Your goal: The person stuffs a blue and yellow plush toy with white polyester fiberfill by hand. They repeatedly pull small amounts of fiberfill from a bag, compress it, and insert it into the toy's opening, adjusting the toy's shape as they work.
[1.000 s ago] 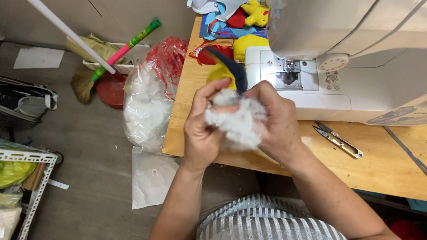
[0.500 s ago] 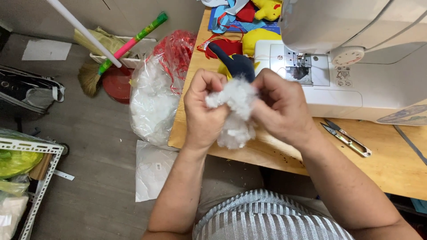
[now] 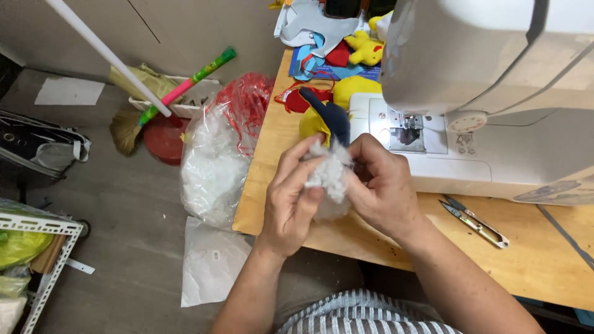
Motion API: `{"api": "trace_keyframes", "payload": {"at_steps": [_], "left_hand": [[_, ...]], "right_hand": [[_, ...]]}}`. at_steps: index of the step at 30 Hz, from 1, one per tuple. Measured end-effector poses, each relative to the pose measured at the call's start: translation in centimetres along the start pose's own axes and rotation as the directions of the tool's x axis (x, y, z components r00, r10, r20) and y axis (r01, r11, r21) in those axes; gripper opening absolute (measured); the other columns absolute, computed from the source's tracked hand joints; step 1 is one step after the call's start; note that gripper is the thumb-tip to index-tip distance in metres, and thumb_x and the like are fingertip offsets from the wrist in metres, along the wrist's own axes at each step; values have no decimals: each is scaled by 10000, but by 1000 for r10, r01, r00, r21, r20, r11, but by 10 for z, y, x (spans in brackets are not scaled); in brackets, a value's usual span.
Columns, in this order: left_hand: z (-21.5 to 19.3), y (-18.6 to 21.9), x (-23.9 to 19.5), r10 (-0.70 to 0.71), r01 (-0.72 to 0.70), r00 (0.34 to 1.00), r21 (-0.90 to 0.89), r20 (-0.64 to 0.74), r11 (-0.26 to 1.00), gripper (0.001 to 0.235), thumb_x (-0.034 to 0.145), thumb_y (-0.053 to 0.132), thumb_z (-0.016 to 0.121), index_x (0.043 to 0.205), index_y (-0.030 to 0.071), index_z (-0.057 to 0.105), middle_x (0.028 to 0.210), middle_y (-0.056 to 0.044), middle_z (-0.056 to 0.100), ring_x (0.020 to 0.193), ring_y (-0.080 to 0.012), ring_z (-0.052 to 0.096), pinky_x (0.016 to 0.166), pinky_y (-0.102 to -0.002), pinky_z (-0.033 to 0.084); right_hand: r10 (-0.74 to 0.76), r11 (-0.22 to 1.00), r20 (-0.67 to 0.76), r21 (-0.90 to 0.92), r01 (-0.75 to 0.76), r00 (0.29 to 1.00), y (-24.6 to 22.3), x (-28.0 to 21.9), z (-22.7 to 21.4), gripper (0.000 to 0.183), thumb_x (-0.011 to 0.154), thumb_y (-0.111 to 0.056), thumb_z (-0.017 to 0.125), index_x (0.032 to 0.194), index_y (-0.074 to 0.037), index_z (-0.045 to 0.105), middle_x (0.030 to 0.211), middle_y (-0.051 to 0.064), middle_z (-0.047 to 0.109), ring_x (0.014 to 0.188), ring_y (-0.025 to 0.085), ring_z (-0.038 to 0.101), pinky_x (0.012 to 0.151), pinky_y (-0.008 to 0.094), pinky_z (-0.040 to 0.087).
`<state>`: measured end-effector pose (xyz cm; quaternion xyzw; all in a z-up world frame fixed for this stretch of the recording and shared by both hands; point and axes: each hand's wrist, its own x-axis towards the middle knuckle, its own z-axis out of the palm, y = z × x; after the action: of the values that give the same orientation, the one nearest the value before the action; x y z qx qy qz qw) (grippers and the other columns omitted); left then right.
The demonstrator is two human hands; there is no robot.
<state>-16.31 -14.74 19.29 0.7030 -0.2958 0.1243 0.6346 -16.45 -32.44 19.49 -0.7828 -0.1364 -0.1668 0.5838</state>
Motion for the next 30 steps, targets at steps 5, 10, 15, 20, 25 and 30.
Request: {"api": "trace_keyframes", "payload": {"at_steps": [5,10,15,20,25,30], "left_hand": [[2,-22,4,-141,128,979,-93,-149,987,80,896,80,725,966,43,726,1133,-139,682,1064,-253,680,963,-410,534],[4,-38,8,-281,223,948,-322,-147,920,212,807,22,819,941,44,656,879,-32,661,892,-95,599,840,-264,515],[10,-27,12,-246,235,911,-75,-330,969,364,707,-155,671,959,89,573,807,-77,644,782,-149,606,689,-299,521],[10,-62,15,171,1,930,468,-325,884,464,647,-1,838,1026,116,597,880,-56,628,808,-268,670,741,-349,551],[-8,-20,22,-47,133,945,250,-323,959,619,680,-67,790,1235,71,551,926,-123,666,840,-266,668,762,-382,542],[-38,-34,1,-396,349,918,-490,8,799,487,904,63,700,1363,-52,582,1179,-108,672,1118,-135,631,976,-274,529]], "right_hand": [[-24,998,79,-53,28,997,-4,1,3,136,906,-105,726,853,-18,635,529,137,579,431,172,538,430,301,481],[-11,999,81,-46,15,997,-6,0,0,100,907,-80,695,851,-17,641,523,118,572,436,158,529,434,292,487],[-88,975,76,-199,101,993,-5,-5,9,105,892,-81,710,967,-19,673,590,159,641,482,267,656,471,335,530],[-208,920,160,-303,249,965,-16,-2,19,147,888,-37,678,1010,-92,737,661,95,690,530,244,687,511,324,580],[-330,812,126,-467,349,936,-16,-5,14,177,919,-42,628,1053,-99,728,717,53,677,594,212,694,557,290,596],[-339,681,131,-649,339,932,-12,-2,8,182,948,-37,607,1071,-79,734,801,78,654,664,236,708,599,317,611]]}}
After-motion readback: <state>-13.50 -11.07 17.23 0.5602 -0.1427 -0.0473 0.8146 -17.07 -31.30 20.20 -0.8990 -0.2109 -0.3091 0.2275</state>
